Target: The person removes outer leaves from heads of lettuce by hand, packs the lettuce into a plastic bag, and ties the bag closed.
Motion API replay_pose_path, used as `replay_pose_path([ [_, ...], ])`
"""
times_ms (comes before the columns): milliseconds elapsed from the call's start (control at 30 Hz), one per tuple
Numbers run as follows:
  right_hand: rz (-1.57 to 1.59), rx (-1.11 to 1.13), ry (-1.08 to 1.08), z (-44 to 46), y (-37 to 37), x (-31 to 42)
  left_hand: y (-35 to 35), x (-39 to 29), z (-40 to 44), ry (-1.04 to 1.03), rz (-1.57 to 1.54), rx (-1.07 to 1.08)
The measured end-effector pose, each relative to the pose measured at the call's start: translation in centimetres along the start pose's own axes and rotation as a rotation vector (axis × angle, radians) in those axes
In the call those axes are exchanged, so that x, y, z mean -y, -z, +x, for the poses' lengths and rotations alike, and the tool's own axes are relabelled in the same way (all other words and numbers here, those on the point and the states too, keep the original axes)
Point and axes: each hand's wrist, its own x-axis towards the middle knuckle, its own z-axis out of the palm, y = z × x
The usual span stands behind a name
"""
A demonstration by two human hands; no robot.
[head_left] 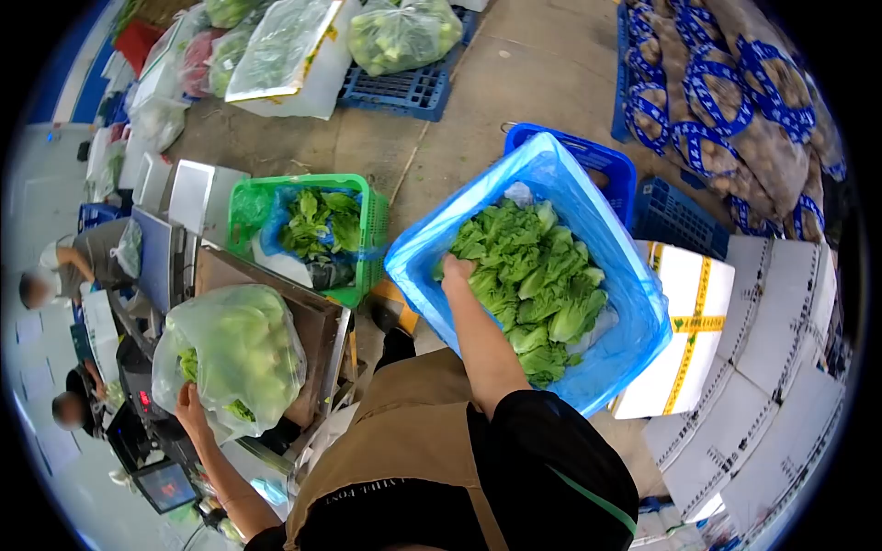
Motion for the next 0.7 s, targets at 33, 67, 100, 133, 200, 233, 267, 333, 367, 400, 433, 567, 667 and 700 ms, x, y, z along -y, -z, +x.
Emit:
replay_pose_path([
  [33, 0.046, -0.015, -0.064, 0.1, -0.2, 0.2, 0.1, -0.2, -1.2, 0.028, -0.009, -0.008],
  [67, 0.145, -0.007, -0.007, -0.1, 0.0, 0.2, 0.1, -0.3, -2.1, 0.054, -0.02, -0.014],
  [100, 0.155, 0.029, -0.036, -0.5, 0.6, 0.5, 0.0, -0.5, -2.9, 0.08, -0.032, -0.016],
  [133, 0.166, 0.062, -0.063, -0.7, 1.5, 1.1, -0.1, -0.5, -3.4, 0.085, -0.046, -0.021],
  [200, 0.176, 0.168, -0.055, 1.4, 3.1, -0.4, -0.8, 1.4, -3.5, 0.085, -0.165, -0.065],
  [233, 0.116, 0.235, -0.176, -0.1, 4.4, 1.6, -0.9, 2.2, -3.6, 0.086, -0.223, -0.086],
  [267, 0.055, 0.299, -0.296, -1.7, 6.1, 3.9, -0.6, 2.9, -3.5, 0.097, -0.203, -0.093],
  [333, -0.06, 0.534, -0.46, -1.9, 9.2, 5.8, -0.7, 3.4, -3.2, 0.122, -0.167, -0.101],
  [367, 0.007, 0.577, -0.476, -1.1, 10.9, 5.2, -0.8, 3.7, -3.4, 0.121, -0.201, -0.097],
  [400, 0.072, 0.62, -0.491, -1.7, 12.3, 5.8, -1.0, 3.6, -3.7, 0.123, -0.237, -0.092],
  [433, 0.136, 0.663, -0.505, -2.0, 13.5, 6.0, -1.2, 3.6, -3.9, 0.126, -0.273, -0.089],
  [567, 0.277, 0.635, -0.469, -3.4, 15.6, 6.2, -1.3, 4.7, -4.7, 0.107, -0.309, 0.027],
  [667, 0.202, 0.491, -0.284, -1.3, 16.3, 5.0, -1.9, 5.9, -5.5, 0.114, -0.308, -0.025],
  [700, 0.253, 0.485, -0.248, -1.4, 16.9, 5.1, -2.3, 5.9, -5.9, 0.094, -0.354, -0.052],
])
